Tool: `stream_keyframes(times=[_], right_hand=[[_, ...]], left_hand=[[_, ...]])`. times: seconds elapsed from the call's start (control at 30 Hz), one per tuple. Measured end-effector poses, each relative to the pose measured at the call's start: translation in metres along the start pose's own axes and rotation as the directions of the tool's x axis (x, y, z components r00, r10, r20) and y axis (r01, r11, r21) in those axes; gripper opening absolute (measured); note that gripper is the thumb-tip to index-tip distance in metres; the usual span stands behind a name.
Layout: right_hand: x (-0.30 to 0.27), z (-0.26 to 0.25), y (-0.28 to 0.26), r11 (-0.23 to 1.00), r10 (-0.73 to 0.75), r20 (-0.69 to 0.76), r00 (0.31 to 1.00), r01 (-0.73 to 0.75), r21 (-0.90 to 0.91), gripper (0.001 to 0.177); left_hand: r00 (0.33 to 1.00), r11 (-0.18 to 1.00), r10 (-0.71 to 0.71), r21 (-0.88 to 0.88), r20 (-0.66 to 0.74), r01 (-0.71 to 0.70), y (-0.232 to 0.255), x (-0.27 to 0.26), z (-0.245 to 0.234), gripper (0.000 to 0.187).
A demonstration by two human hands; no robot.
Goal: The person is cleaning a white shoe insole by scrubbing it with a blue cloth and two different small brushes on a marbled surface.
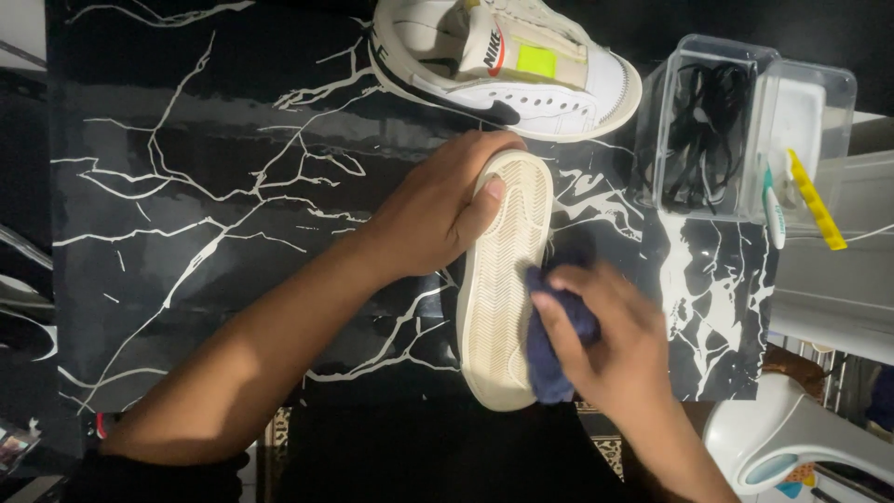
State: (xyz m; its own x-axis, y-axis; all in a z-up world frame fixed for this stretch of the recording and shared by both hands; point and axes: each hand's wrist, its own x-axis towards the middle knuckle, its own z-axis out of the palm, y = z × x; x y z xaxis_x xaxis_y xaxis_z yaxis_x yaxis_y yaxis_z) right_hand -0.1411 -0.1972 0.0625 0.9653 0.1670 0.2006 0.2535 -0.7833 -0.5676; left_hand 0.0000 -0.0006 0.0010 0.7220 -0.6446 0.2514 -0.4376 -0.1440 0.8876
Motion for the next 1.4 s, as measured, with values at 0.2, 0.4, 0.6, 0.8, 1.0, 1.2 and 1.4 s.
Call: stream_keyframes(times=[0.2,0.4,0.6,0.8,1.0,1.2,1.4], right_hand=[[0.038,0.010,-0.015,0.946,-0.165,-0.193,0.967,0.100,-0.310,0.015],[0.036,0.014,-0.004,0.945,-0.215,-0.127,0.968,0.173,-0.277,0.018],[0.031,-0.014,-0.017,0.917,-0.119,-0.017,0.993,0.103,-0.386,0.013],[0.046,0.026,-0.025,0.860,-0.315,-0.120,0.941,0.231,-0.455,0.015],[0.041,0.016,-0.022,0.887,-0.307,-0.080,0.948,0.255,-0.385,0.015],[0.030,-0.029,0.000,0.902,-0.050,0.045,0.998,0.065,-0.427,0.010],[0.035,0.024,-0.015,0.945,-0.144,-0.188,0.972,0.079,-0.317,0.014]], left_hand=[[1.000,0.999,0.018,0.045,-0.020,-0.018,-0.008,-0.001,0.005,0.050],[0.999,0.999,0.039,0.012,-0.021,-0.039,-0.003,-0.001,0.000,0.051],[1.000,1.000,-0.019,0.003,-0.004,0.019,-0.002,0.000,0.002,0.050],[1.000,1.000,-0.007,0.026,-0.023,0.007,-0.003,-0.001,0.004,0.058],[0.998,0.999,0.039,0.011,-0.045,-0.039,-0.009,-0.003,0.004,0.042],[1.000,0.998,0.007,-0.061,-0.020,-0.008,-0.003,-0.005,-0.001,0.040],[0.999,0.999,0.025,-0.031,-0.032,-0.026,-0.002,-0.002,0.001,0.040]])
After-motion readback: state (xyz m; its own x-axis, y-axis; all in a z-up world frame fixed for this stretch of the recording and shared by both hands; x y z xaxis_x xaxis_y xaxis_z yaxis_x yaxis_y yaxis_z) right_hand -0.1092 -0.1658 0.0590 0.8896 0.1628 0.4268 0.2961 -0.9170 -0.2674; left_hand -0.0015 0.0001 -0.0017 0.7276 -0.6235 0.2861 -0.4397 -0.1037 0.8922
